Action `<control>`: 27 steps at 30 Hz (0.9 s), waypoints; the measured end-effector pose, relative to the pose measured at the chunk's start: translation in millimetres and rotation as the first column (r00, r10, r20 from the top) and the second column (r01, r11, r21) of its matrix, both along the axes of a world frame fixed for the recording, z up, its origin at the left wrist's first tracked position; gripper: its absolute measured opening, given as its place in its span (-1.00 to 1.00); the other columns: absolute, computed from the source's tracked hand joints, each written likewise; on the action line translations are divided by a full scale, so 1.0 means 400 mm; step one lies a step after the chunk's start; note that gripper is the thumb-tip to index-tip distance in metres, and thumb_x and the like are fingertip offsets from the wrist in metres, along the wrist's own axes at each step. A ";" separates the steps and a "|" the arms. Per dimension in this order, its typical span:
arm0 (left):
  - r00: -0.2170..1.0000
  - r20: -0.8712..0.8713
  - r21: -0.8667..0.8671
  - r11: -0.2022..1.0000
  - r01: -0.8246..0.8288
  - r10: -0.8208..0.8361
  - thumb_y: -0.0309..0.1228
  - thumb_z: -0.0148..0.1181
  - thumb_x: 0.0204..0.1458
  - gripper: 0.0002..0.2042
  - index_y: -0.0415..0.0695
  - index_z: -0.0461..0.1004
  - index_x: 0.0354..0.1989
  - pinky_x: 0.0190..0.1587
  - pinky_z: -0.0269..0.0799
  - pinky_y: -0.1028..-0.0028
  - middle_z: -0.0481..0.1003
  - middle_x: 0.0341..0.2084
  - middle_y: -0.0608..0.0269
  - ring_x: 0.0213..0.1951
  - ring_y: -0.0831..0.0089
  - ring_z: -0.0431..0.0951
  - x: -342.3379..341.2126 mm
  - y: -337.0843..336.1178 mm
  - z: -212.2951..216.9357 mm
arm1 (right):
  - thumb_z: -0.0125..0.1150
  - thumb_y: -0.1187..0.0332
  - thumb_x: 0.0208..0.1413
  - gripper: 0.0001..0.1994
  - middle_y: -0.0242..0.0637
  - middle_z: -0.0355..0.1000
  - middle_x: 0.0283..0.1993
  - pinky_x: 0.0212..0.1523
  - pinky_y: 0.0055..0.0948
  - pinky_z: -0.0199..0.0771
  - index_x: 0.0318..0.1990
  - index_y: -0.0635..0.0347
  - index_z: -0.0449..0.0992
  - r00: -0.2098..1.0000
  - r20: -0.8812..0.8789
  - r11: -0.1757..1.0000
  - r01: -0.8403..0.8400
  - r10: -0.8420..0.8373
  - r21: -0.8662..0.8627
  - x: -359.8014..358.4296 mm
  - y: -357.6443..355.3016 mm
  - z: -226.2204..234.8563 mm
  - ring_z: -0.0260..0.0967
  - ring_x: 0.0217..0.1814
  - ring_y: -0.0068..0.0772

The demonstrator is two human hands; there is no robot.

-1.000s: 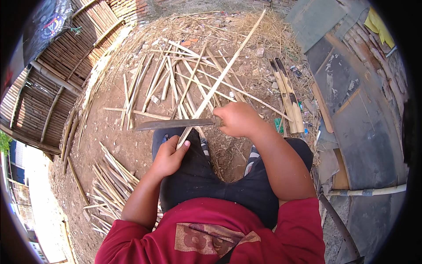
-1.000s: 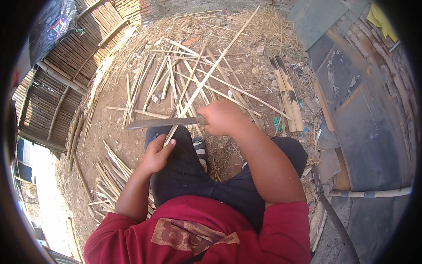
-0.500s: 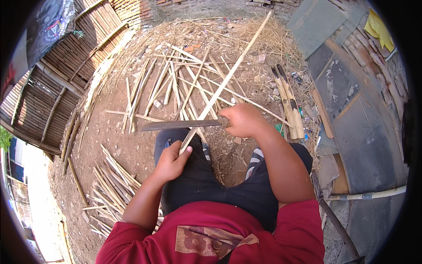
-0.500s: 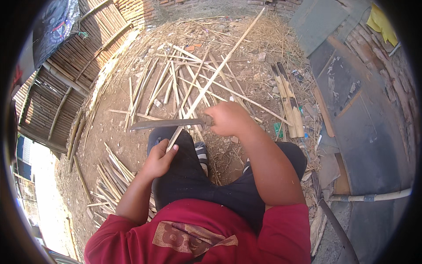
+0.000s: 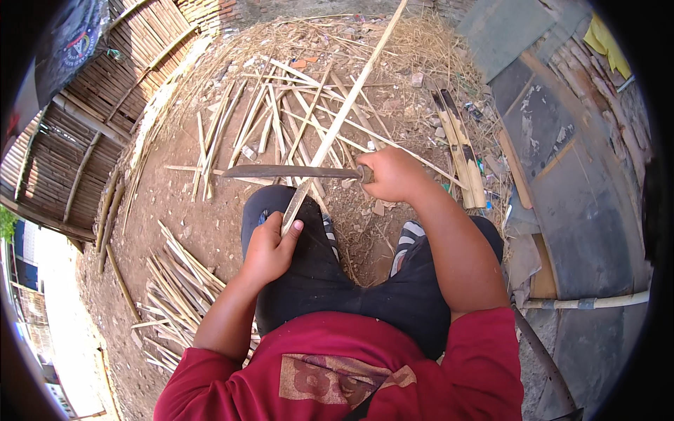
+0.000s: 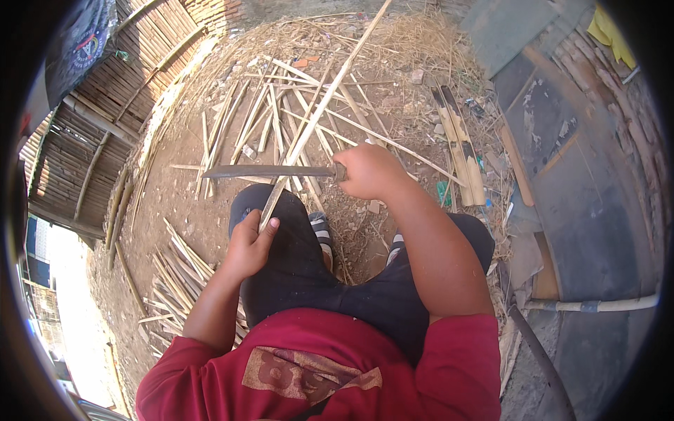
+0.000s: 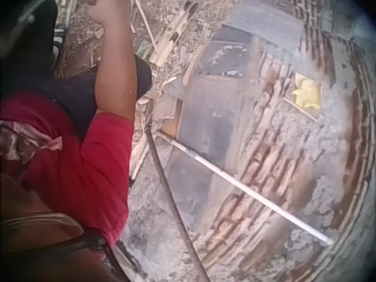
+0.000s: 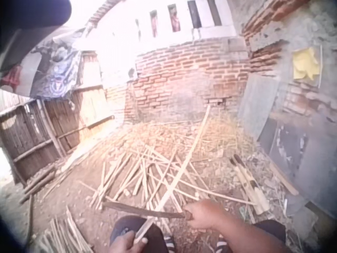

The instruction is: The person uses a machete to shave and smooth a thin strip of wood while sitting on the ground. They repeatedly run the blade along the length of the wood strip, removing thin shavings and turning the strip over to work on different sides.

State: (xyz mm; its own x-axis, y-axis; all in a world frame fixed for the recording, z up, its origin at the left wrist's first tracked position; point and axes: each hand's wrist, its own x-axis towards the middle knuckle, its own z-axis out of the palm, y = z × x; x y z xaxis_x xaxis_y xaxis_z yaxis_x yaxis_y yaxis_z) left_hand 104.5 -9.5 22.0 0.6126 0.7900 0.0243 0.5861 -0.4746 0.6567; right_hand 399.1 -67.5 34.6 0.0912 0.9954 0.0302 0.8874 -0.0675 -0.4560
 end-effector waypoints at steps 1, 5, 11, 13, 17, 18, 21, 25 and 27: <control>0.999 0.038 -0.010 1.000 0.001 0.000 -0.15 0.17 0.32 -0.58 -0.27 0.31 -0.42 -0.42 0.31 0.08 0.37 -0.66 -0.17 -0.54 -0.19 0.39 0.001 -0.003 -0.004 | 0.36 0.29 -0.13 -0.73 -0.02 0.59 -0.33 -0.12 0.00 0.57 -0.21 0.11 0.62 0.999 -0.019 0.999 0.038 -0.037 0.031 -0.007 0.000 -0.009 0.58 -0.15 0.10; 0.999 0.042 0.016 1.000 0.010 -0.011 -0.14 0.17 0.32 -0.57 -0.28 0.31 -0.42 -0.41 0.32 0.07 0.39 -0.65 -0.19 -0.52 -0.23 0.41 -0.005 -0.002 -0.016 | 0.35 0.30 -0.12 -0.70 -0.08 0.62 -0.29 -0.12 0.00 0.58 -0.15 0.07 0.64 0.989 0.098 0.992 -0.118 0.113 0.046 -0.091 -0.006 0.009 0.59 -0.14 0.08; 1.000 -0.020 0.017 1.000 -0.012 0.012 -0.15 0.18 0.30 -0.58 -0.29 0.32 -0.41 -0.41 0.33 0.03 0.42 -0.63 -0.23 -0.48 -0.27 0.46 0.007 0.011 -0.023 | 0.34 0.32 -0.12 -0.75 -0.08 0.61 -0.32 -0.14 -0.01 0.58 -0.22 0.06 0.64 0.999 0.034 0.999 0.010 -0.011 0.048 -0.062 0.010 -0.010 0.59 -0.15 0.06; 1.000 0.008 -0.024 1.000 -0.007 0.007 -0.15 0.19 0.30 -0.59 -0.29 0.34 -0.40 -0.40 0.33 0.02 0.43 -0.62 -0.24 -0.48 -0.27 0.47 0.011 0.003 -0.016 | 0.36 0.27 -0.11 -0.75 -0.07 0.60 -0.33 -0.16 -0.01 0.58 -0.22 0.05 0.64 0.997 0.071 0.997 -0.034 0.028 0.073 -0.062 0.018 -0.022 0.59 -0.17 0.07; 1.000 -0.012 0.031 0.999 0.013 -0.012 -0.14 0.18 0.31 -0.58 -0.29 0.34 -0.39 -0.40 0.33 0.03 0.41 -0.63 -0.21 -0.50 -0.21 0.47 0.022 0.021 -0.020 | 0.39 0.19 -0.10 -0.74 -0.03 0.58 -0.34 -0.18 0.03 0.56 -0.25 0.04 0.63 0.999 0.032 1.000 0.013 -0.014 0.016 -0.021 0.030 -0.042 0.58 -0.20 0.10; 1.000 -0.018 0.030 0.999 0.013 -0.012 -0.14 0.18 0.31 -0.58 -0.30 0.34 -0.39 -0.40 0.33 0.03 0.41 -0.63 -0.20 -0.51 -0.21 0.46 0.021 0.022 -0.023 | 0.39 0.20 -0.11 -0.75 -0.02 0.58 -0.34 -0.18 0.03 0.56 -0.25 0.04 0.63 0.998 -0.011 0.998 0.061 -0.061 -0.002 -0.002 0.035 -0.049 0.57 -0.20 0.11; 1.000 -0.017 0.031 0.999 0.013 -0.012 -0.13 0.18 0.31 -0.57 -0.30 0.34 -0.39 -0.41 0.32 0.04 0.40 -0.64 -0.19 -0.52 -0.20 0.45 0.009 0.024 -0.035 | 0.35 0.25 -0.09 -0.79 -0.02 0.58 -0.34 -0.19 0.01 0.56 -0.26 0.05 0.63 1.000 0.009 0.995 0.002 -0.003 0.100 -0.053 0.037 -0.068 0.57 -0.21 0.11; 1.000 -0.009 0.002 1.000 0.006 -0.006 -0.13 0.18 0.30 -0.57 -0.29 0.33 -0.41 -0.42 0.31 0.06 0.39 -0.64 -0.18 -0.53 -0.19 0.43 0.005 0.019 -0.046 | 0.34 0.28 -0.07 -0.75 0.03 0.58 -0.37 -0.16 -0.01 0.56 -0.21 0.10 0.65 0.996 -0.079 0.999 0.043 -0.042 0.004 -0.002 0.055 -0.082 0.58 -0.22 0.13; 0.998 -0.059 0.004 1.000 0.003 -0.002 -0.14 0.19 0.30 -0.57 -0.29 0.32 -0.41 -0.42 0.31 0.08 0.39 -0.65 -0.18 -0.53 -0.18 0.42 0.017 0.031 -0.039 | 0.35 0.26 -0.08 -0.74 0.02 0.58 -0.37 -0.16 -0.01 0.56 -0.22 0.11 0.64 0.992 -0.075 0.987 0.107 -0.099 0.120 0.043 0.048 -0.105 0.58 -0.22 0.12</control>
